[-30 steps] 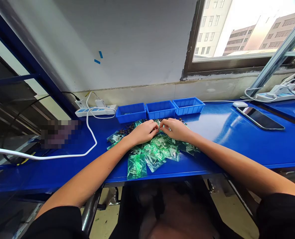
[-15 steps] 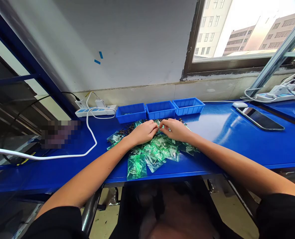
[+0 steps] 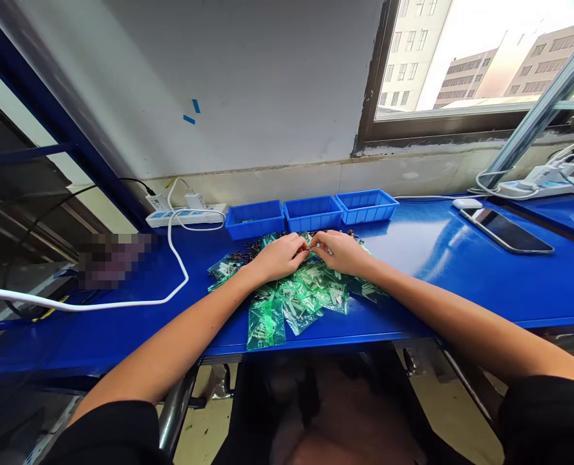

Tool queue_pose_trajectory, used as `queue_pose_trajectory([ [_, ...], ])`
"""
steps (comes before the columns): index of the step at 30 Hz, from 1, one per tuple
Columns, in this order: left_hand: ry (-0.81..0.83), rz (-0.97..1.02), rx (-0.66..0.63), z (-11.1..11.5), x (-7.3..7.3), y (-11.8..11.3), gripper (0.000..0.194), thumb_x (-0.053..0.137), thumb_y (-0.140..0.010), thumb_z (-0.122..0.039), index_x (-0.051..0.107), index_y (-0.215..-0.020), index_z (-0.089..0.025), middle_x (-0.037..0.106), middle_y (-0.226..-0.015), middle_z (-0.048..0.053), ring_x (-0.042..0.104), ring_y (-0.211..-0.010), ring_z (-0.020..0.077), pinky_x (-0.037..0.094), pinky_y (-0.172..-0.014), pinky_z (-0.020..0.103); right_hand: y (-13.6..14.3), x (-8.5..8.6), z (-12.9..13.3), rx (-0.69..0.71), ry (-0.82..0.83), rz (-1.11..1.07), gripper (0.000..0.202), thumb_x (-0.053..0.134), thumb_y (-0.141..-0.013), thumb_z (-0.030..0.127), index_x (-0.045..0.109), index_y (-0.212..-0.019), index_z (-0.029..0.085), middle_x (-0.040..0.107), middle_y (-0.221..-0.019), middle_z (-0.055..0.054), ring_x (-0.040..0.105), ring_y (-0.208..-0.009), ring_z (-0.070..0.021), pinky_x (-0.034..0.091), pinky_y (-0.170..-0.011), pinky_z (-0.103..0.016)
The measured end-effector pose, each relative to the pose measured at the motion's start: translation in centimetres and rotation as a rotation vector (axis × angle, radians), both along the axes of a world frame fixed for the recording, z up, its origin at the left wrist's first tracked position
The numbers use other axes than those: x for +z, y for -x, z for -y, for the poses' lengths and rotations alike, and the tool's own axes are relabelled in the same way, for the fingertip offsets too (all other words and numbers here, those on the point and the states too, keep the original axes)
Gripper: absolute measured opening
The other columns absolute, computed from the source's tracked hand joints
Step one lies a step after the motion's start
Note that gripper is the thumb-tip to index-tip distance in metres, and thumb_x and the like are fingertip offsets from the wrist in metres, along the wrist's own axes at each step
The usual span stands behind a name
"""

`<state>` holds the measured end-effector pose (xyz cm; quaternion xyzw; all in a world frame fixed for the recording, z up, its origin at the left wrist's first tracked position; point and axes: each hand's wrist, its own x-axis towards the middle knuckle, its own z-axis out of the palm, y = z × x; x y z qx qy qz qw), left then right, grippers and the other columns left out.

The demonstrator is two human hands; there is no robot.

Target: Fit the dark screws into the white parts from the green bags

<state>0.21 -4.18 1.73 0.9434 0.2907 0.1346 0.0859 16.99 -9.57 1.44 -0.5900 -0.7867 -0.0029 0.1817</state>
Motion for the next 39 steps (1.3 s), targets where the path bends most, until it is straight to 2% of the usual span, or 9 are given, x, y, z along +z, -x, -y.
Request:
queue_pose_trajectory([
  [9,0.152,0.170,0.006,-0.26,-0.22,-0.09,0.004,0.049,-0.083,-0.022,0.052,-0.084,-0.018,0.060,-0.076,0.002,0.057,-0.071,0.0173,0.044,-0.064,0.029,0.01,0.15,0.08,0.015,0.017,-0.008,0.013,0.051,-0.088,0.017,0.061,-0.096,0.016,0.062,-0.080,-0.006,0.057,-0.083,-0.0194,0.037,-0.070,-0.026],
  [28,0.087,0.137,-0.010,-0.18,-0.10,-0.12,0.015,0.042,-0.086,-0.023,0.055,-0.080,-0.018,0.060,-0.078,0.004,0.056,-0.073,0.0183,0.043,-0.068,0.030,-0.15,-0.23,-0.08,0.023,-0.008,-0.027,0.011,0.054,-0.086,0.017,0.059,-0.097,0.016,0.060,-0.075,-0.004,0.056,-0.080,-0.0189,0.036,-0.067,-0.026],
  [39,0.095,0.131,0.005,0.00,-0.04,-0.05,0.006,0.049,-0.084,-0.022,0.054,-0.084,-0.018,0.060,-0.076,0.002,0.057,-0.069,0.0173,0.043,-0.063,0.029,-0.32,-0.60,-0.37,0.023,-0.038,-0.013,0.011,0.051,-0.088,0.018,0.059,-0.094,0.017,0.062,-0.078,-0.005,0.057,-0.081,-0.0193,0.037,-0.067,-0.026],
])
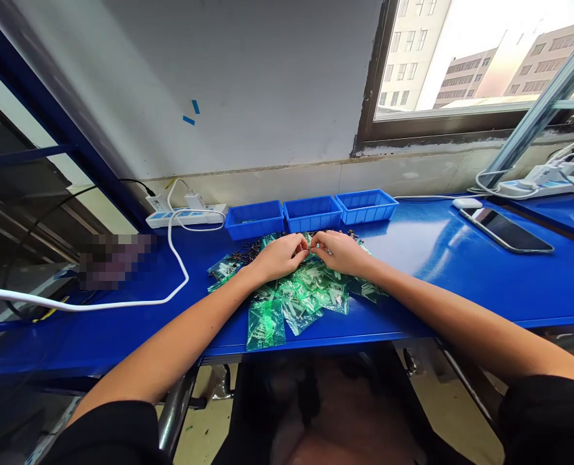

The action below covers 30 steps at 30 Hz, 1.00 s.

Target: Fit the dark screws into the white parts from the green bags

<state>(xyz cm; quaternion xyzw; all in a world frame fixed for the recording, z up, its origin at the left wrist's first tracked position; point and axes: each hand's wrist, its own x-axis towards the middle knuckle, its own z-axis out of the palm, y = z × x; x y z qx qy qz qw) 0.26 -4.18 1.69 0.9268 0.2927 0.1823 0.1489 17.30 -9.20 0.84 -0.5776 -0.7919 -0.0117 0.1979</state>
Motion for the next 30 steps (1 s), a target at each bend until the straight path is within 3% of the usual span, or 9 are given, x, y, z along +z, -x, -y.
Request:
queue_pose_trajectory([
  [30,-0.047,-0.034,0.008,0.04,0.02,0.10,0.012,0.044,-0.086,-0.025,0.055,-0.086,-0.019,0.062,-0.080,0.003,0.059,-0.073,0.0180,0.044,-0.066,0.029,0.02,0.68,0.44,0.005,0.046,-0.031,0.013,0.055,-0.085,0.015,0.059,-0.097,0.017,0.061,-0.078,-0.004,0.056,-0.080,-0.0180,0.036,-0.067,-0.025],
])
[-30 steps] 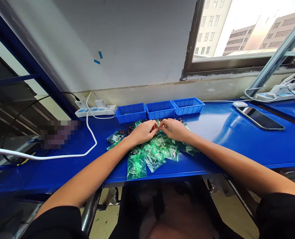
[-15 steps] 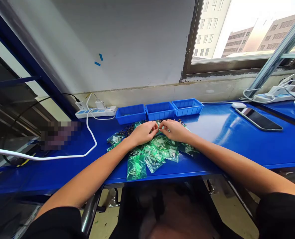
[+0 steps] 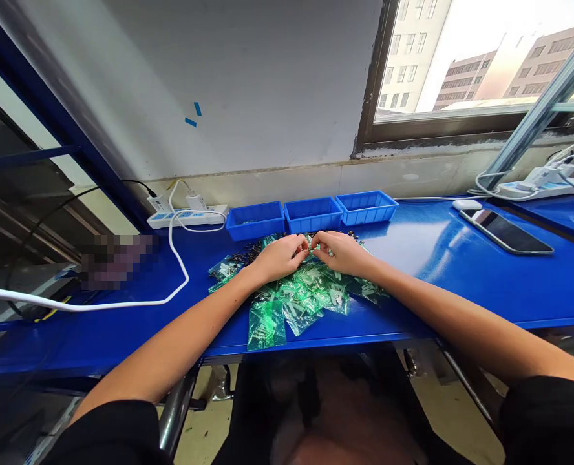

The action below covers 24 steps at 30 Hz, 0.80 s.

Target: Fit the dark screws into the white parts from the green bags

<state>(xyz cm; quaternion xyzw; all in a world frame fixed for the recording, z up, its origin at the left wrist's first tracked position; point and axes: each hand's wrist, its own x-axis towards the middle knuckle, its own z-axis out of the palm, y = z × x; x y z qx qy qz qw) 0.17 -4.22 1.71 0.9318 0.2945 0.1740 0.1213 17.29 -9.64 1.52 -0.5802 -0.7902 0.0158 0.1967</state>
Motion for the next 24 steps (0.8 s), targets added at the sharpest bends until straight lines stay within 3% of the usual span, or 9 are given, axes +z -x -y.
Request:
queue_pose_trajectory([
  [14,0.012,-0.012,0.006,0.13,0.18,-0.08,0.015,0.043,-0.086,-0.025,0.056,-0.085,-0.018,0.061,-0.081,0.004,0.057,-0.074,0.0186,0.043,-0.068,0.030,-0.32,-0.63,-0.40,0.030,-0.030,-0.015,0.011,0.051,-0.086,0.015,0.057,-0.095,0.016,0.062,-0.079,-0.004,0.056,-0.079,-0.0179,0.036,-0.067,-0.026],
  [24,0.041,0.018,0.007,0.04,0.14,-0.10,0.015,0.042,-0.085,-0.025,0.056,-0.082,-0.018,0.061,-0.078,0.003,0.057,-0.072,0.0179,0.043,-0.066,0.030,-0.12,-0.19,-0.14,0.026,-0.023,-0.034,0.010,0.054,-0.085,0.016,0.058,-0.094,0.017,0.060,-0.076,-0.003,0.054,-0.076,-0.0169,0.034,-0.065,-0.026],
])
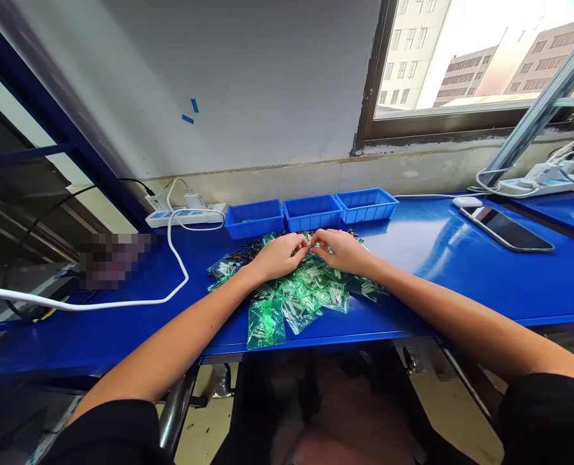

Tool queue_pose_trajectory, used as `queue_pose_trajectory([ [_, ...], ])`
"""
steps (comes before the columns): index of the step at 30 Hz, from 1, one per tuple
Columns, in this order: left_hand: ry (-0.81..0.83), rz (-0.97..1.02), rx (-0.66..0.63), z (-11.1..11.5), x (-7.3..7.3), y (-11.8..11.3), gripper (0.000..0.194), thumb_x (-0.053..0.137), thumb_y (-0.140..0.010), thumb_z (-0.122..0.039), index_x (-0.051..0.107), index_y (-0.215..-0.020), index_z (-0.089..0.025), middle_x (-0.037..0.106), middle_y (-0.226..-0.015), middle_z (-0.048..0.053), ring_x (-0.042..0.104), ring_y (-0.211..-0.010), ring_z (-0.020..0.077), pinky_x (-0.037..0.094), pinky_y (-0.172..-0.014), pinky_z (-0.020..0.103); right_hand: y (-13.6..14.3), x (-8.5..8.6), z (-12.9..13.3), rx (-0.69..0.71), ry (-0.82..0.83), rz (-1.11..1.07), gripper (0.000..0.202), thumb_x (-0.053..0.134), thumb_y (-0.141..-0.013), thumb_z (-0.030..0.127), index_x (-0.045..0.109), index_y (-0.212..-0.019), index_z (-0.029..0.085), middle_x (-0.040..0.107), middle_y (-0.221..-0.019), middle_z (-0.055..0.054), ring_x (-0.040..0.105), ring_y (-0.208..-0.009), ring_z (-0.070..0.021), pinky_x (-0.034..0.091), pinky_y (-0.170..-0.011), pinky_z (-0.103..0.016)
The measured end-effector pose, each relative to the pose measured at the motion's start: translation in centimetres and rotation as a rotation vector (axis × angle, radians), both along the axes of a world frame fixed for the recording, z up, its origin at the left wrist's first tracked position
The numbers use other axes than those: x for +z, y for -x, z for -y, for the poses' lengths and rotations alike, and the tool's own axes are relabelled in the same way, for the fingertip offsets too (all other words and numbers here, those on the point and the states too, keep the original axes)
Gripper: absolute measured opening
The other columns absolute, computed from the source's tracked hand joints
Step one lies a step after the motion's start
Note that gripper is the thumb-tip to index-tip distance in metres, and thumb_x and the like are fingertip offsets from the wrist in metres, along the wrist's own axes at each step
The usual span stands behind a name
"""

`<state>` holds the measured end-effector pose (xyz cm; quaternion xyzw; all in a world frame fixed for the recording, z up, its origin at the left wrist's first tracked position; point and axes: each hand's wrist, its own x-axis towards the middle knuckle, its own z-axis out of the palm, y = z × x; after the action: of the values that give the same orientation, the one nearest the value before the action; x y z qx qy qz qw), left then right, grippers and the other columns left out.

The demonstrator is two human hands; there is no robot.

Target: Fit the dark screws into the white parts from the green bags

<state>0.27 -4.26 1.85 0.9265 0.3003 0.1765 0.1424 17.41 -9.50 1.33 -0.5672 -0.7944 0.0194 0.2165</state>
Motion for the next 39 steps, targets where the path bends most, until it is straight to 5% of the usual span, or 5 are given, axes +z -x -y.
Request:
queue_pose_trajectory([
  [18,-0.034,-0.019,-0.058,-0.08,-0.25,0.15,0.016,0.042,-0.086,-0.024,0.056,-0.093,-0.018,0.062,-0.085,0.005,0.059,-0.076,0.0183,0.046,-0.070,0.030,0.12,0.19,0.21,0.010,0.000,0.025,0.006,0.056,-0.084,0.017,0.059,-0.090,0.018,0.058,-0.070,-0.001,0.053,-0.074,-0.0159,0.031,-0.062,-0.024],
  [27,-0.037,-0.042,-0.025,-0.05,-0.12,0.03,0.013,0.045,-0.086,-0.023,0.056,-0.089,-0.018,0.061,-0.084,0.005,0.058,-0.076,0.0194,0.046,-0.070,0.031,0.42,0.32,0.27,-0.131,-0.002,0.047,0.005,0.061,-0.083,0.023,0.058,-0.084,0.019,0.058,-0.070,-0.001,0.054,-0.073,-0.0166,0.028,-0.060,-0.024],
  [39,-0.012,-0.051,-0.018,-0.01,-0.11,0.05,0.012,0.044,-0.086,-0.021,0.055,-0.088,-0.018,0.061,-0.084,0.005,0.058,-0.076,0.0195,0.045,-0.070,0.031,0.14,0.17,0.12,0.020,0.015,0.022,0.012,0.054,-0.083,0.013,0.059,-0.093,0.017,0.059,-0.074,-0.002,0.053,-0.077,-0.0163,0.033,-0.066,-0.024],
])
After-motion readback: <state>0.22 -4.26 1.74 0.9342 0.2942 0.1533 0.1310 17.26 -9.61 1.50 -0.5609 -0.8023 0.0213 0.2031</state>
